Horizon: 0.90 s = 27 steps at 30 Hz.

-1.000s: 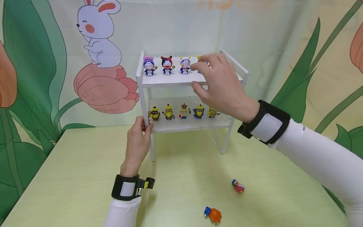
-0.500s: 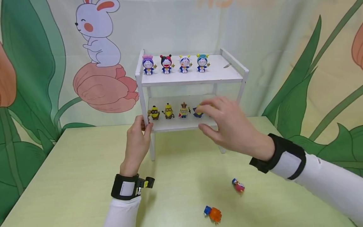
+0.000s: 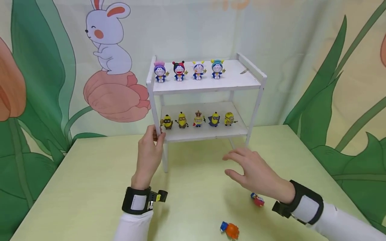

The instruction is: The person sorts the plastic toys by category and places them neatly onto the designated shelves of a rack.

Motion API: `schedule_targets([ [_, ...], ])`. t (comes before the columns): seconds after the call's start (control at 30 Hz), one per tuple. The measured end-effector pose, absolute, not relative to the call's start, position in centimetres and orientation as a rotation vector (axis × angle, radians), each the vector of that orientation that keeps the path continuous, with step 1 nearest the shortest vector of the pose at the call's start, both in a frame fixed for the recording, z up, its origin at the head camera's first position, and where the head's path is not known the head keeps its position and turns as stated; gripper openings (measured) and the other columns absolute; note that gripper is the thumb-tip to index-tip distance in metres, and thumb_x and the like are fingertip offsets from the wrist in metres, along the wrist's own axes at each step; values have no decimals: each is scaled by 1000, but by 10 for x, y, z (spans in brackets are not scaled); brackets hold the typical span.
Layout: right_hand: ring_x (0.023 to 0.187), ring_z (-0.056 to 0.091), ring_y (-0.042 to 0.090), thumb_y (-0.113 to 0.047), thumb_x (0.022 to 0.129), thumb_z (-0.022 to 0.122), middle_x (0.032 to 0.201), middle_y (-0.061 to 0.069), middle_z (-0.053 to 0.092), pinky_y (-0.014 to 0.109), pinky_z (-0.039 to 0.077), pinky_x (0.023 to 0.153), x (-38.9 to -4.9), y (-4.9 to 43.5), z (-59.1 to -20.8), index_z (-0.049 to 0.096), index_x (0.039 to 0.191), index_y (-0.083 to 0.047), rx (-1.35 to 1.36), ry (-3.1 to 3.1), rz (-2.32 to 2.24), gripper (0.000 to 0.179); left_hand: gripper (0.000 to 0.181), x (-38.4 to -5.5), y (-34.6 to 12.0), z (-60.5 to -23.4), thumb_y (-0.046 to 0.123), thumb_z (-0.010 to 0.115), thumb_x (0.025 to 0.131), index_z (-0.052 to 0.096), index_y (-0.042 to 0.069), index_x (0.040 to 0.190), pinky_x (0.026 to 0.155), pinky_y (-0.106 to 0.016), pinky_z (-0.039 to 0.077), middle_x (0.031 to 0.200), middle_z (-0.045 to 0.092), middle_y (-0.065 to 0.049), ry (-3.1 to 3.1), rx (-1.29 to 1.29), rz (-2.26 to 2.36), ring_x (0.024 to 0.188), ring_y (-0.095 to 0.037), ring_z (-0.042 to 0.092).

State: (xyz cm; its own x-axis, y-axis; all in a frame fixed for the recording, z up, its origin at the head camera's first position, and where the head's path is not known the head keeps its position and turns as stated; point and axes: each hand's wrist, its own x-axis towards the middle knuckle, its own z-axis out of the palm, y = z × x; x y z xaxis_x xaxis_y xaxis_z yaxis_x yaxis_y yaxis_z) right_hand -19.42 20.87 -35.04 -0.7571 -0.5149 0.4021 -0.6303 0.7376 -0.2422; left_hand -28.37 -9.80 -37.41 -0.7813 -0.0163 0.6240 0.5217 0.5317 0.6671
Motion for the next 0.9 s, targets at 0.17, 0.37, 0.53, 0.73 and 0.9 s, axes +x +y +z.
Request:
schedule_targets([
  [0.17, 102, 60, 21, -24, 86, 77, 111, -1, 64, 45, 48, 84, -183, 218, -378, 67, 113, -13, 884, -2652, 624, 30, 18, -284, -98, -376, 3, 60, 96, 54, -5, 111, 69, -36, 49, 91, 63, -14, -2207, -398, -1214, 79, -26, 58],
  [0.37, 98, 59, 15, -27, 90, 73, 111, -6, 63, 40, 49, 83, -176, 228, -404, 66, 116, -16, 863, -2751, 755, 29, 18, -283, -99, -374, 3, 61, 96, 54, -6, 111, 68, -35, 49, 90, 62, -14, -2202, -402, -1196, 78, -26, 58],
  [0.53, 93, 60, 17, -43, 92, 67, 111, -1, 64, 37, 51, 81, -173, 232, -420, 65, 119, -11, 961, -2891, 957, 42, 19, -282, -99, -372, 2, 61, 96, 54, -6, 111, 68, -36, 50, 90, 62, -15, -2203, -396, -1188, 78, -26, 58],
  [0.73, 90, 56, 11, -48, 87, 71, 110, -6, 63, 31, 49, 78, -168, 227, -435, 64, 121, -12, 1037, -3110, 1125, 50, 18, -282, -100, -373, 2, 61, 96, 53, -4, 111, 69, -36, 49, 91, 62, -14, -2199, -387, -1190, 79, -26, 58],
  [0.9, 81, 51, 7, -42, 83, 77, 98, -13, 58, 24, 45, 71, -162, 224, -442, 64, 119, -14, 1025, -3231, 1144, 47, 19, -283, -99, -375, 3, 61, 96, 53, -4, 112, 69, -35, 49, 91, 62, -14, -2207, -394, -1193, 79, -26, 58],
])
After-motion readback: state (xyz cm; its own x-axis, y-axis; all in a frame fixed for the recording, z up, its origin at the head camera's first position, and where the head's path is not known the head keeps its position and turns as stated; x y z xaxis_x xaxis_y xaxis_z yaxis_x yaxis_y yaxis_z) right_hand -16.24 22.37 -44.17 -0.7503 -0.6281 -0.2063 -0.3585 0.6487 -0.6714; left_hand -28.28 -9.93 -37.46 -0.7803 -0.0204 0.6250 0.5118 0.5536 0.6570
